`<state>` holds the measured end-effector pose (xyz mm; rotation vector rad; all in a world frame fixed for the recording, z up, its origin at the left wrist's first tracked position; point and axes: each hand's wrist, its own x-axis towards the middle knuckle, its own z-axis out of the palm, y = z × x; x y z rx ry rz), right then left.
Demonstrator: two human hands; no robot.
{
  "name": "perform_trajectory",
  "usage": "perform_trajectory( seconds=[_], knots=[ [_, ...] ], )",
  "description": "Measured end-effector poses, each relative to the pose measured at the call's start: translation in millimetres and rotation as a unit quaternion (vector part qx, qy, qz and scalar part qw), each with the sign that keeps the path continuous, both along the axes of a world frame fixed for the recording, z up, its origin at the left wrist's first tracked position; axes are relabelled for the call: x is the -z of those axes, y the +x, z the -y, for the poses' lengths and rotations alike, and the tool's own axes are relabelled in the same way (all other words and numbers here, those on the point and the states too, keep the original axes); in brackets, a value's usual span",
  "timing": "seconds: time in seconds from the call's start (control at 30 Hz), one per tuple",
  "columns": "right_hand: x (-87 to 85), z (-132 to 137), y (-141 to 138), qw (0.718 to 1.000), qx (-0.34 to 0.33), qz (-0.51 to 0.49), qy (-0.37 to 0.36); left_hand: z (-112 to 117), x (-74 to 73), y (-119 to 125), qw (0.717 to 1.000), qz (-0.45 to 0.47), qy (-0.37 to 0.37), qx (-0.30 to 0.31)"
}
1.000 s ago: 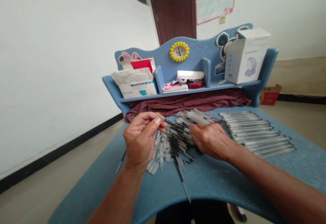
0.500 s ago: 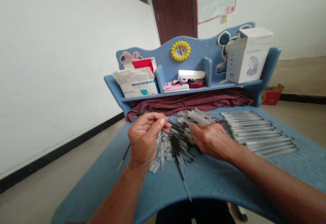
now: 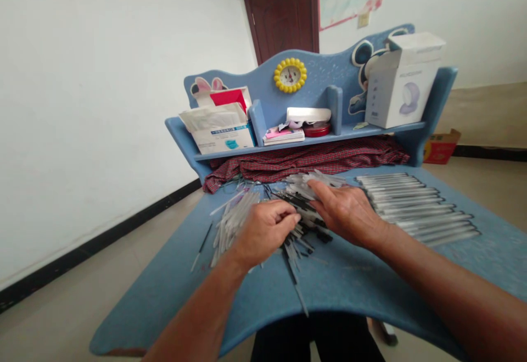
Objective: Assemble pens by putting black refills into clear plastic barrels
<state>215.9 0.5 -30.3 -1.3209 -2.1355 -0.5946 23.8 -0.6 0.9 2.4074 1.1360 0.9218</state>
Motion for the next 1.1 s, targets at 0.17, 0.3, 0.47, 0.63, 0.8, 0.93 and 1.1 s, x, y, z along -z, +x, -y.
perform_trajectory(
  seconds=[0.17,0.3,0.47,0.63,0.8,0.93,1.1],
  knots=[
    [-1.3,-1.9,2.8,1.0,0.018,0.007,-0.007,1.7,-8.0,-8.8,0.962,-0.25,-0.062,0.091],
    [-2.1,-1.3,2.4,0.999,0.015,0.017,-0.024,-0.5,-12.9,-15.1,0.948,-0.296,-0.063,0.098],
    [-2.6,0.8,-0.1,0.999,0.011,0.024,-0.027,-7.7,-7.6,-16.2,0.94,-0.322,-0.062,0.096],
    [-3.1,1.6,-0.8,0.999,0.005,0.018,-0.029,-13.2,-4.7,-18.2,0.953,-0.272,-0.084,0.104],
    [-3.7,3.4,-1.9,0.999,-0.036,0.026,-0.017,-12.0,-8.5,-23.0,0.978,-0.054,-0.199,0.044],
    [-2.4,6.4,-4.6,0.995,-0.089,0.039,-0.01,-8.7,-12.2,-24.0,0.964,0.134,-0.229,0.018],
    [-0.1,8.0,-7.0,0.993,-0.11,0.042,-0.007,-4.7,-18.3,-21.5,0.956,0.228,-0.187,-0.009]
  ],
)
